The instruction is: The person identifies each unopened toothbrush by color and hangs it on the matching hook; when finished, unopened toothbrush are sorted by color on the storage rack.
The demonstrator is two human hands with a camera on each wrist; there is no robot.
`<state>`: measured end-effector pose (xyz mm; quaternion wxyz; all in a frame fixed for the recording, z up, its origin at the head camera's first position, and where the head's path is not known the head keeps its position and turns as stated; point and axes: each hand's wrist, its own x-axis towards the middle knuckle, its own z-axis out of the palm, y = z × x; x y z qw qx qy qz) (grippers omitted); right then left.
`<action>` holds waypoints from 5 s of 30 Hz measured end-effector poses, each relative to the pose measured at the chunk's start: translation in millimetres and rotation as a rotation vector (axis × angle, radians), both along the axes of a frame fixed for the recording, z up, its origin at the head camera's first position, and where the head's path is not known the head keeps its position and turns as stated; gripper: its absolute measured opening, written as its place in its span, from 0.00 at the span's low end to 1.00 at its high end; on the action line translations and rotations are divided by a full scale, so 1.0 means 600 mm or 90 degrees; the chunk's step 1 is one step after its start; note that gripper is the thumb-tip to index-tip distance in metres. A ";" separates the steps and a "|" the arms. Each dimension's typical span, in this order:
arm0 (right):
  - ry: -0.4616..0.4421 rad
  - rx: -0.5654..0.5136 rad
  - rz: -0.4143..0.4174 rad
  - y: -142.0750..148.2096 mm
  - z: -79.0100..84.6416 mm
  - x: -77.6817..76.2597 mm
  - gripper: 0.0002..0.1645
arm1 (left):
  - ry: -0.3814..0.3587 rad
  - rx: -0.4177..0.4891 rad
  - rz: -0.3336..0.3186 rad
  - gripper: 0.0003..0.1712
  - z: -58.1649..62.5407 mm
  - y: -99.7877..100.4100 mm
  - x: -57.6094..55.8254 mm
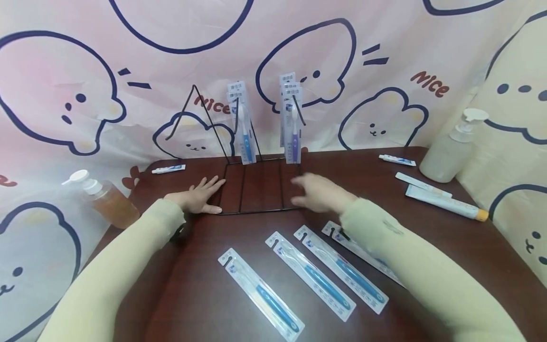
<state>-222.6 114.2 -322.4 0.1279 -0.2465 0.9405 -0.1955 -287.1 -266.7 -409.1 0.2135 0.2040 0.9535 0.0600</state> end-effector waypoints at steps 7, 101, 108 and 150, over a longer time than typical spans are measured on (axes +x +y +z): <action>0.035 0.093 -0.056 0.140 -0.073 0.085 0.35 | -0.001 0.002 -0.003 0.58 -0.002 -0.001 -0.003; -0.017 -0.345 -0.103 -0.188 0.056 -0.129 0.26 | 0.001 -0.004 -0.009 0.57 0.005 0.003 0.003; -0.036 -0.308 -0.138 -0.166 0.039 -0.124 0.24 | 0.002 -0.001 -0.004 0.57 0.002 0.002 0.002; 0.071 0.072 -0.080 0.150 -0.070 0.136 0.15 | 0.004 0.001 -0.005 0.57 0.009 0.005 0.002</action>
